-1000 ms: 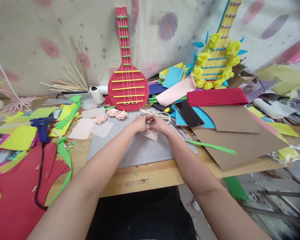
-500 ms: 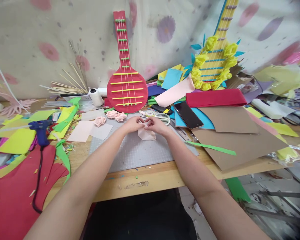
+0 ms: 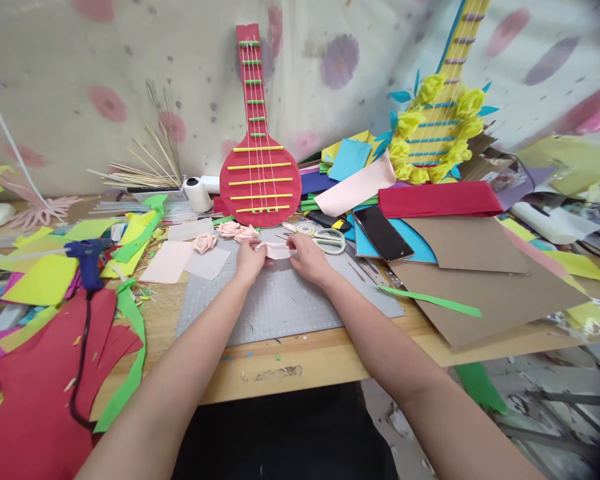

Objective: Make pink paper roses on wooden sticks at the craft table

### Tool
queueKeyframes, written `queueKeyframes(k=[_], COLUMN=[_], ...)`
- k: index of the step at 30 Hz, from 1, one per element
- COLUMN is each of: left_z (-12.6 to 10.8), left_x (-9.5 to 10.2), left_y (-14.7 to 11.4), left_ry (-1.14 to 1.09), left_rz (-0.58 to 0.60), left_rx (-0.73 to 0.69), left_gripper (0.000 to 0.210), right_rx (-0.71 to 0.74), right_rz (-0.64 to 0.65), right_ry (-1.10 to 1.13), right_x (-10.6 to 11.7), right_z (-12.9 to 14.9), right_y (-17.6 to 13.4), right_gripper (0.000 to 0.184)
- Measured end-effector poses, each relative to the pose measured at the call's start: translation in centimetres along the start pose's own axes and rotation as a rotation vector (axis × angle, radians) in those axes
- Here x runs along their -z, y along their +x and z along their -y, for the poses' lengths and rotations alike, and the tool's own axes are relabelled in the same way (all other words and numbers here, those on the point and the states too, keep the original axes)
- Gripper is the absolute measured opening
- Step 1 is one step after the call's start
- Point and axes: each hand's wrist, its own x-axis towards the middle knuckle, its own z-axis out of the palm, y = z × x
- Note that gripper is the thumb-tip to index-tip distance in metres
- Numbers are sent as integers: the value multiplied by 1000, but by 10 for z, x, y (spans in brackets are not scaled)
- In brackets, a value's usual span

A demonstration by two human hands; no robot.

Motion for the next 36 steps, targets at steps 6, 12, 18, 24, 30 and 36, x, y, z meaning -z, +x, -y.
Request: queueKeyframes(k=[6,12,18,24,30,36], left_z=[7,13,15,14,14,15], left_x=[18,22,18,15,12,8], left_y=[-21,-32,-23,-21,-16,-14], left_ry=[539,652,548,572,572,615], left_rz=[-144,95,44,-54,-73,-86], left_rx=[-666,-631,-483,-505,-501,-475], left_gripper=[30,28,20,19,18,19], right_rx=[-58,-152,-256,-326,-313,-297], right_rz=[43,72,37,-9,-34,-39], right_ry=[32,159,292,186,51,-37], right_x=[-10,-9,-13,-22,-27,-30], right_z=[-2,-2,-7,2,9,8], right_y=[-1,-3,0,3,5,5], right_gripper=[23,24,19,18,18,18])
